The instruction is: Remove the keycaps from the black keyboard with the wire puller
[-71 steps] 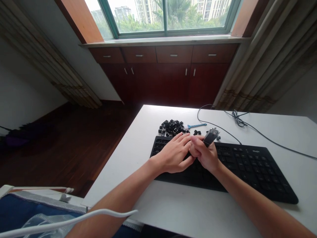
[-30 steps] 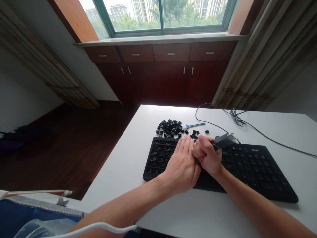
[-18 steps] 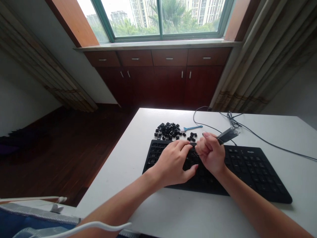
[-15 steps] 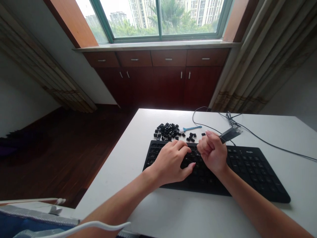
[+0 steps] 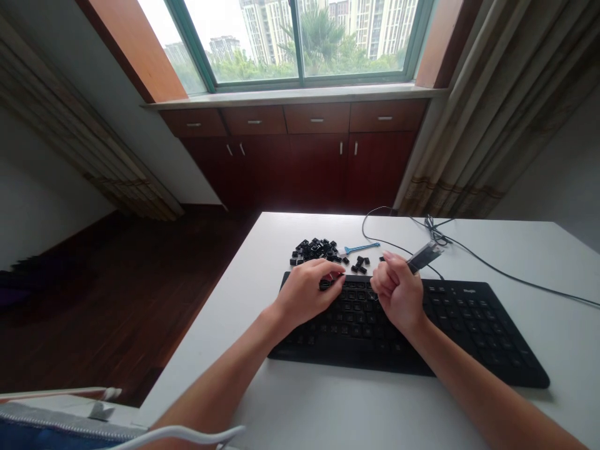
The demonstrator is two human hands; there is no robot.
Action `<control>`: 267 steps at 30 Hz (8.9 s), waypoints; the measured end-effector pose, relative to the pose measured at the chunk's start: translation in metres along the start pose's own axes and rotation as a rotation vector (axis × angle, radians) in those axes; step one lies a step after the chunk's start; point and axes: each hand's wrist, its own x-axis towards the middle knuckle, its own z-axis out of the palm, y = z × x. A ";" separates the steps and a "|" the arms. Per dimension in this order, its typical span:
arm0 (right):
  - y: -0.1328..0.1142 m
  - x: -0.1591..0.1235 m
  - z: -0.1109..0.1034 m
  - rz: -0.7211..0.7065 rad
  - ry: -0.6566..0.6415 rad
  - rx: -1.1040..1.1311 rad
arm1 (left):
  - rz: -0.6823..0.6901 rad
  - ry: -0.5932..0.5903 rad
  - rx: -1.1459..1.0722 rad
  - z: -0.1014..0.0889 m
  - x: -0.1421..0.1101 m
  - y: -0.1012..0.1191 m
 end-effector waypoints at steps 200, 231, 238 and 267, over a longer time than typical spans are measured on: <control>0.020 -0.050 0.016 0.147 0.017 -0.291 | 0.599 -0.216 0.378 -0.005 0.001 -0.010; 0.018 -0.056 0.011 0.094 -0.140 -0.056 | 0.225 -0.240 0.210 0.041 -0.054 0.040; 0.013 -0.056 0.014 0.124 -0.135 0.014 | 0.241 -0.233 0.283 0.048 -0.063 0.043; -0.007 -0.016 -0.001 0.164 -0.026 -0.038 | 0.558 -0.350 -0.016 -0.007 -0.021 0.010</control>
